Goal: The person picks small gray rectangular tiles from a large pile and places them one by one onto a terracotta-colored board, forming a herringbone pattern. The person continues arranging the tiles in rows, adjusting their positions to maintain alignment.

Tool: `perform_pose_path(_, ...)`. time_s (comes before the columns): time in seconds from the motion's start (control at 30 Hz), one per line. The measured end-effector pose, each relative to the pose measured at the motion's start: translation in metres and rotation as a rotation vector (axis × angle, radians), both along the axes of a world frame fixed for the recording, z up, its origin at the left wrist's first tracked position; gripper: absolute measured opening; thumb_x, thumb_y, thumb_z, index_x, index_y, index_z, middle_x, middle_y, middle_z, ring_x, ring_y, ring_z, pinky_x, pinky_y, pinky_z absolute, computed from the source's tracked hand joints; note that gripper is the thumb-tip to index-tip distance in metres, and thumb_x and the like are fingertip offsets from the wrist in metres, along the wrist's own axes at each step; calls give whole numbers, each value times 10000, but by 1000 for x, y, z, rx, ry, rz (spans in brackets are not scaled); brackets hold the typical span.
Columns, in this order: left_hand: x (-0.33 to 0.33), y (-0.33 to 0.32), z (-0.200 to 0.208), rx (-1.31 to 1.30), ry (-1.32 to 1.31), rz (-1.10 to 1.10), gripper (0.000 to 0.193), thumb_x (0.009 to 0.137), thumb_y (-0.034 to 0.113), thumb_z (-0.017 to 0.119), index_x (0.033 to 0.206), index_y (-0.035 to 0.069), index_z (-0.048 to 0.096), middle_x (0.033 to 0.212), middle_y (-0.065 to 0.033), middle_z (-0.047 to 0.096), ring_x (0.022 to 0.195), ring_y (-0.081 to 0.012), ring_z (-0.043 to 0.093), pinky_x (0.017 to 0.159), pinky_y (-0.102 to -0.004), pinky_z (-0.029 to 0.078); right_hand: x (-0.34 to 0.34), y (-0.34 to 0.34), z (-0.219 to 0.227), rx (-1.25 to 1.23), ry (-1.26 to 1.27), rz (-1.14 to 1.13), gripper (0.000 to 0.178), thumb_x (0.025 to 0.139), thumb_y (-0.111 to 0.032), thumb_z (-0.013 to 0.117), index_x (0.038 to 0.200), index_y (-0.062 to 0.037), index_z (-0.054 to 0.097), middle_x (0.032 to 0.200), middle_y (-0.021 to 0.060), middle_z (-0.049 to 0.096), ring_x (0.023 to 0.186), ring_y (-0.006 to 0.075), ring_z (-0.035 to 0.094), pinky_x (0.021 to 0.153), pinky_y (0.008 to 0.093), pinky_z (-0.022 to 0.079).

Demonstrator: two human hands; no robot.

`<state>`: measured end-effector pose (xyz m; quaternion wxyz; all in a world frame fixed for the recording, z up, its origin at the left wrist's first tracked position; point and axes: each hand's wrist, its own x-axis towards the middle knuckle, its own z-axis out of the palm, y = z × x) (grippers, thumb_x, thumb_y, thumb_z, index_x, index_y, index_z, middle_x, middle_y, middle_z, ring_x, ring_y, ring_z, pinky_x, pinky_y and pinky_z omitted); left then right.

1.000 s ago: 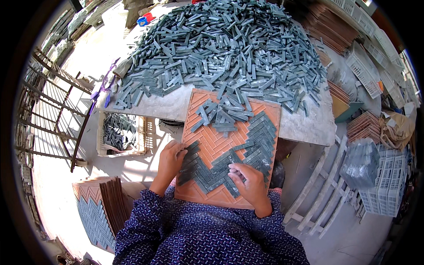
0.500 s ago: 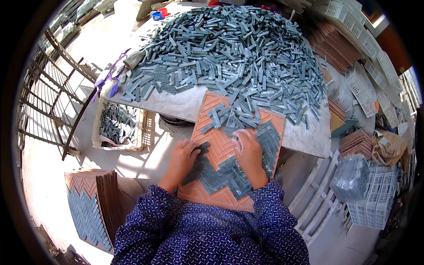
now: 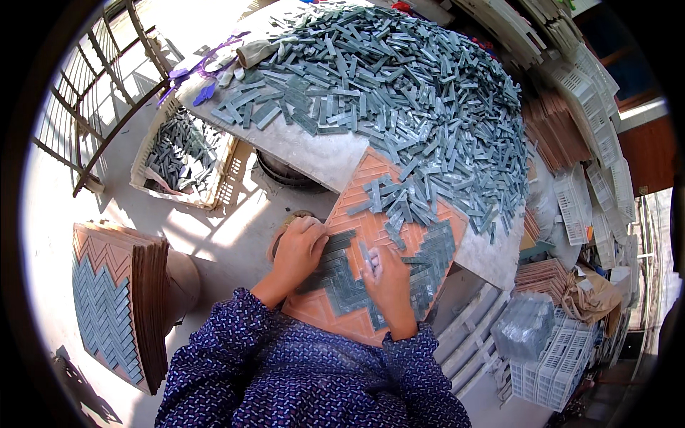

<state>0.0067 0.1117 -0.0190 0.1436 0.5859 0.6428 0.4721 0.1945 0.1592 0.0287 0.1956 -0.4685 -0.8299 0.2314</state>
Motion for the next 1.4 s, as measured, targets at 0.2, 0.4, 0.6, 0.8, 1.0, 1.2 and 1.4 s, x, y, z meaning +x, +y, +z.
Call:
perform_pose_path(0.2,1,-20,-7,-53,-93,23,208,770,-12,639,972,34,653,909,-111,600,875,-316,575,764,-380,469,-10,-24,-11,23,66,29,211,789,-40,673,984,0,604,881,184,605,790,360,621,685,409,500)
perform_pose_path(0.4,5,-22,-12,-101,-263,24,199,776,12,650,974,27,652,940,-122,599,891,-312,590,779,-374,476,-12,-18,-18,3,84,3,205,783,-31,677,980,-1,626,920,187,620,810,374,619,708,391,502)
perform_pose_path(0.6,10,-23,3,129,170,15,295,761,14,623,1055,26,623,1018,-122,606,971,-311,588,833,-400,472,5,6,-17,108,131,91,214,795,-40,668,999,-10,610,951,165,619,852,363,616,718,395,501)
perform_pose_path(0.8,45,-43,11,-83,458,-400,480,855,192,578,1283,-11,501,1314,-149,513,1261,-285,467,1059,-426,369,26,46,-17,285,61,-115,205,767,-16,691,961,16,633,910,139,639,739,244,632,661,321,502)
perform_pose_path(1.0,52,-45,10,-207,533,-438,632,875,284,565,1379,-49,379,1438,-172,390,1357,-290,343,1122,-455,263,26,41,-15,65,71,-98,224,748,-23,713,949,23,624,873,142,630,692,226,614,604,289,491)
perform_pose_path(1.2,55,-50,9,-226,529,-393,679,855,312,594,1374,-67,373,1427,-190,398,1357,-307,348,1115,-477,263,5,8,-10,-138,98,-42,240,742,-37,707,955,6,606,864,174,625,770,307,624,690,373,502)
perform_pose_path(1.4,57,-53,2,-182,519,-351,709,847,301,593,1379,-92,339,1407,-224,408,1352,-340,351,1106,-491,281,-6,7,-17,-91,100,0,242,728,-25,710,944,12,608,857,170,633,761,307,623,676,379,499)
